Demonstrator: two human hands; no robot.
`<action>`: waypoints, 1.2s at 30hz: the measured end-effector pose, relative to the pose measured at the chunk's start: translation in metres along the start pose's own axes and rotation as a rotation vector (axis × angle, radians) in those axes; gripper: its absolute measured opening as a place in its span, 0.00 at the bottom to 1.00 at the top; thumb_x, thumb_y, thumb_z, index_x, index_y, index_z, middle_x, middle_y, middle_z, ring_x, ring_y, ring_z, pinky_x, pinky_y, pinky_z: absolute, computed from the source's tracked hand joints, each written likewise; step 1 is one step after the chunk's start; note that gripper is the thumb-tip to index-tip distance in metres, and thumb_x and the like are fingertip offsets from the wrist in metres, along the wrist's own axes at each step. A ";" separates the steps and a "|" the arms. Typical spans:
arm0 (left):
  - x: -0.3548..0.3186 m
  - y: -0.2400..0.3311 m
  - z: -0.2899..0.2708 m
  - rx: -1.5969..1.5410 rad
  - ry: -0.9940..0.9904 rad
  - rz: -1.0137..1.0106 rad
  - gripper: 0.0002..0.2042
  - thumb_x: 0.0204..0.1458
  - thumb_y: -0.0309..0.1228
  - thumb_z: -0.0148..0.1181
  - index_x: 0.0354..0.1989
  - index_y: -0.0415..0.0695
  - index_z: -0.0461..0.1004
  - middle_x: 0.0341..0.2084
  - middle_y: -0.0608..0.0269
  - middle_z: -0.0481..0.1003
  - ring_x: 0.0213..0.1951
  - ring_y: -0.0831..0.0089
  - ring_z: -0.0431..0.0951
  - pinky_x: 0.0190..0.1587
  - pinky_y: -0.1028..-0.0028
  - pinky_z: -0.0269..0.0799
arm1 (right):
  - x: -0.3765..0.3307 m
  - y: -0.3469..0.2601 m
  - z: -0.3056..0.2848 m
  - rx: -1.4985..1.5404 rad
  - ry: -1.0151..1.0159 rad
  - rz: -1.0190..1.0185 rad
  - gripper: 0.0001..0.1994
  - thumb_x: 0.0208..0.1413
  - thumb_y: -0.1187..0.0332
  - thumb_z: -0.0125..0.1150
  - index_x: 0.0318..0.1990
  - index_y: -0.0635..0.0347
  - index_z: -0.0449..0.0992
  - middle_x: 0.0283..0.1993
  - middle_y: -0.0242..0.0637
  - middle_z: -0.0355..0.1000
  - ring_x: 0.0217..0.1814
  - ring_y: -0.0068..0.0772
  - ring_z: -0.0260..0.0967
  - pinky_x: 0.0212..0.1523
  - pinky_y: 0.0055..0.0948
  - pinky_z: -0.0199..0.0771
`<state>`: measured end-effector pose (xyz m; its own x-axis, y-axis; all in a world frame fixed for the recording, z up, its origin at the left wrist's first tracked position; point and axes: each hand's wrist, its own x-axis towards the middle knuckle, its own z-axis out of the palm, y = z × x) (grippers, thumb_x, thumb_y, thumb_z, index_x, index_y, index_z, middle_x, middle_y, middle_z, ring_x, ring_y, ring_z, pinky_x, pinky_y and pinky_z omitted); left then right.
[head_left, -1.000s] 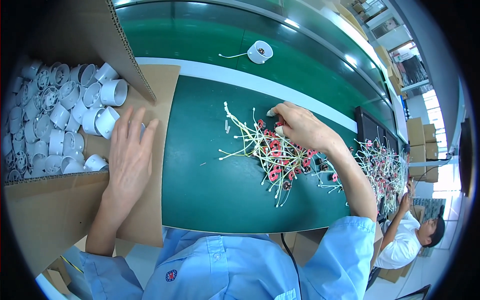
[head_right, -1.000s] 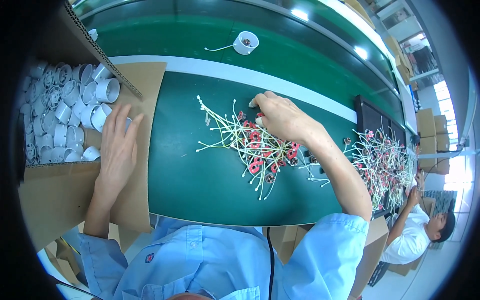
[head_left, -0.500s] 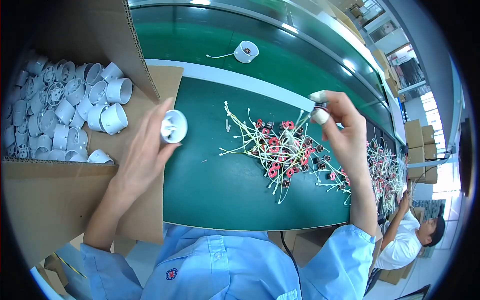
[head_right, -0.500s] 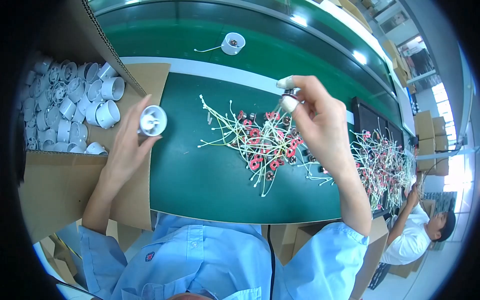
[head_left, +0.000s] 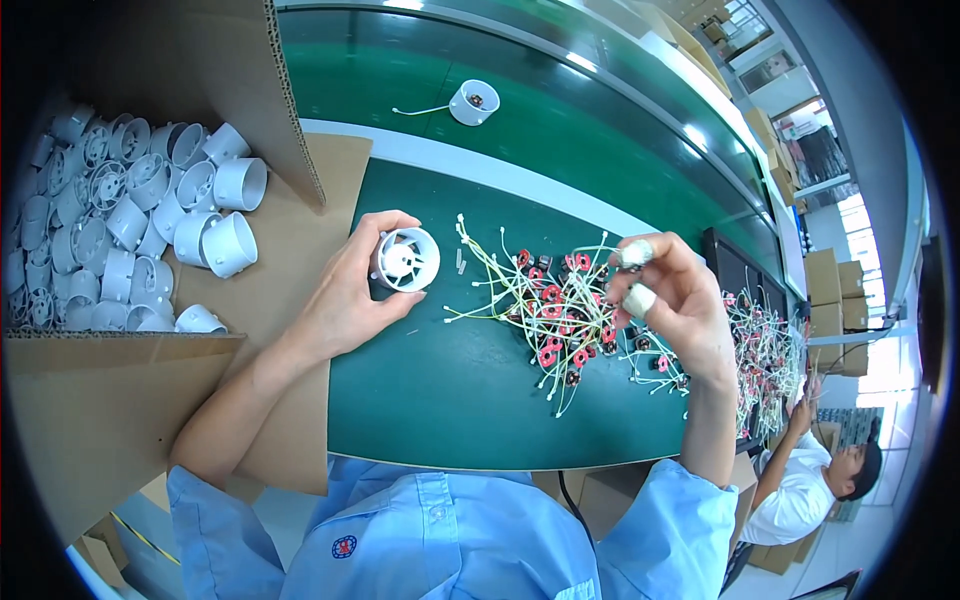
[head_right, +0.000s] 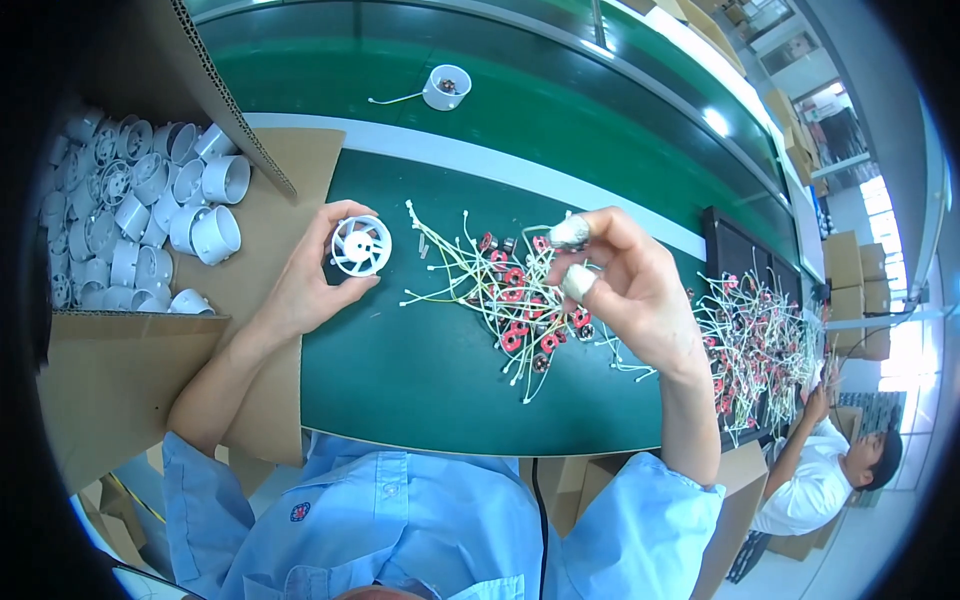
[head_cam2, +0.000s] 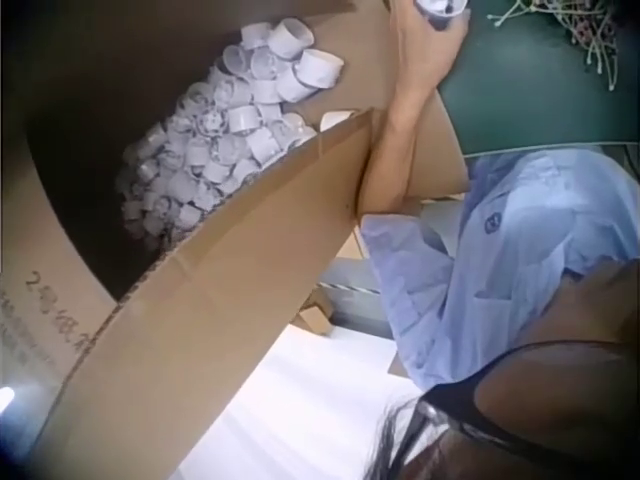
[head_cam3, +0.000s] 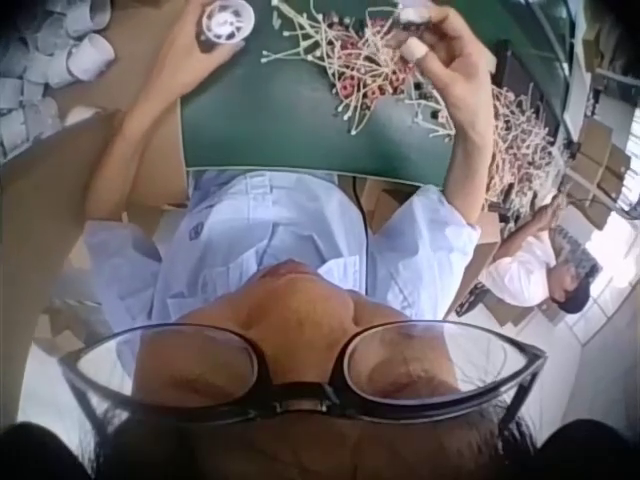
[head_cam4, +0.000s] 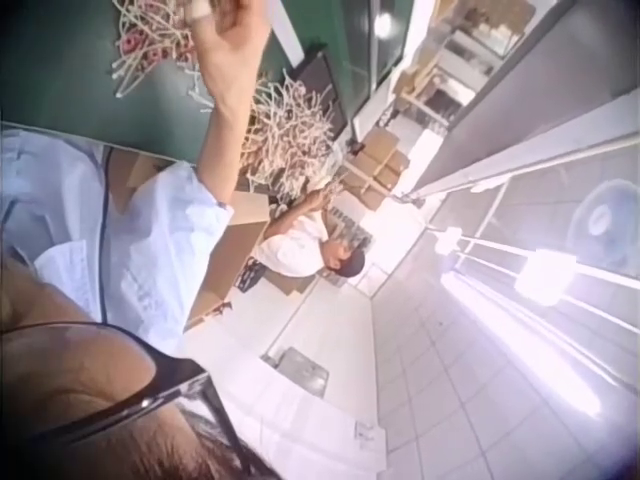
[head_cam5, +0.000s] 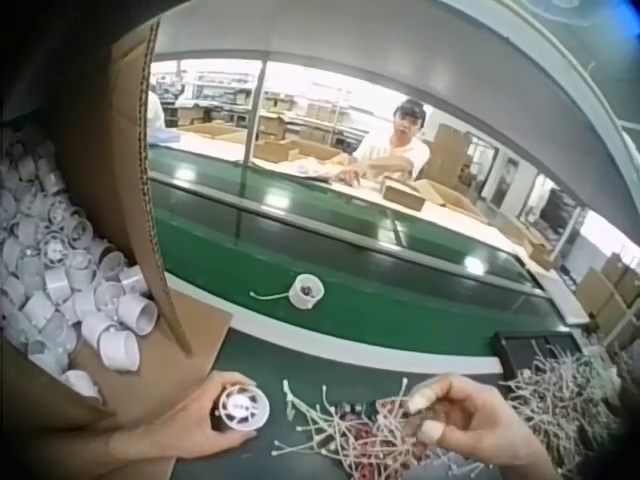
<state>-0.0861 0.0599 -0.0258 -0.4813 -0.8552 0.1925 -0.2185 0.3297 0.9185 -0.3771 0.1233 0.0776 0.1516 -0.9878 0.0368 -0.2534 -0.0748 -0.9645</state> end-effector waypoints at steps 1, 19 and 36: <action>0.000 -0.001 0.001 -0.014 0.022 0.012 0.29 0.41 0.19 0.64 0.54 0.42 0.60 0.46 0.60 0.66 0.49 0.71 0.71 0.51 0.72 0.68 | -0.002 0.000 -0.001 -0.083 0.031 -0.066 0.10 0.53 0.77 0.54 0.44 0.64 0.65 0.42 0.41 0.68 0.31 0.25 0.70 0.27 0.18 0.69; -0.004 0.008 0.003 -0.164 -0.069 -0.049 0.29 0.40 0.18 0.60 0.54 0.43 0.61 0.48 0.61 0.65 0.52 0.73 0.68 0.53 0.74 0.65 | 0.029 0.002 0.024 0.357 0.008 -0.175 0.19 0.54 0.66 0.61 0.49 0.69 0.68 0.40 0.48 0.71 0.25 0.25 0.67 0.23 0.18 0.66; -0.006 -0.002 0.003 -0.245 0.075 0.023 0.36 0.39 0.22 0.69 0.57 0.42 0.55 0.47 0.61 0.63 0.50 0.73 0.69 0.53 0.72 0.66 | 0.057 0.009 0.057 0.418 -0.090 -0.313 0.19 0.52 0.72 0.63 0.49 0.71 0.67 0.40 0.40 0.70 0.40 0.25 0.70 0.40 0.22 0.74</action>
<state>-0.0858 0.0654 -0.0294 -0.4171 -0.8791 0.2308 0.0083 0.2502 0.9681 -0.3162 0.0744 0.0557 0.2453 -0.9099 0.3346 0.2167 -0.2849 -0.9337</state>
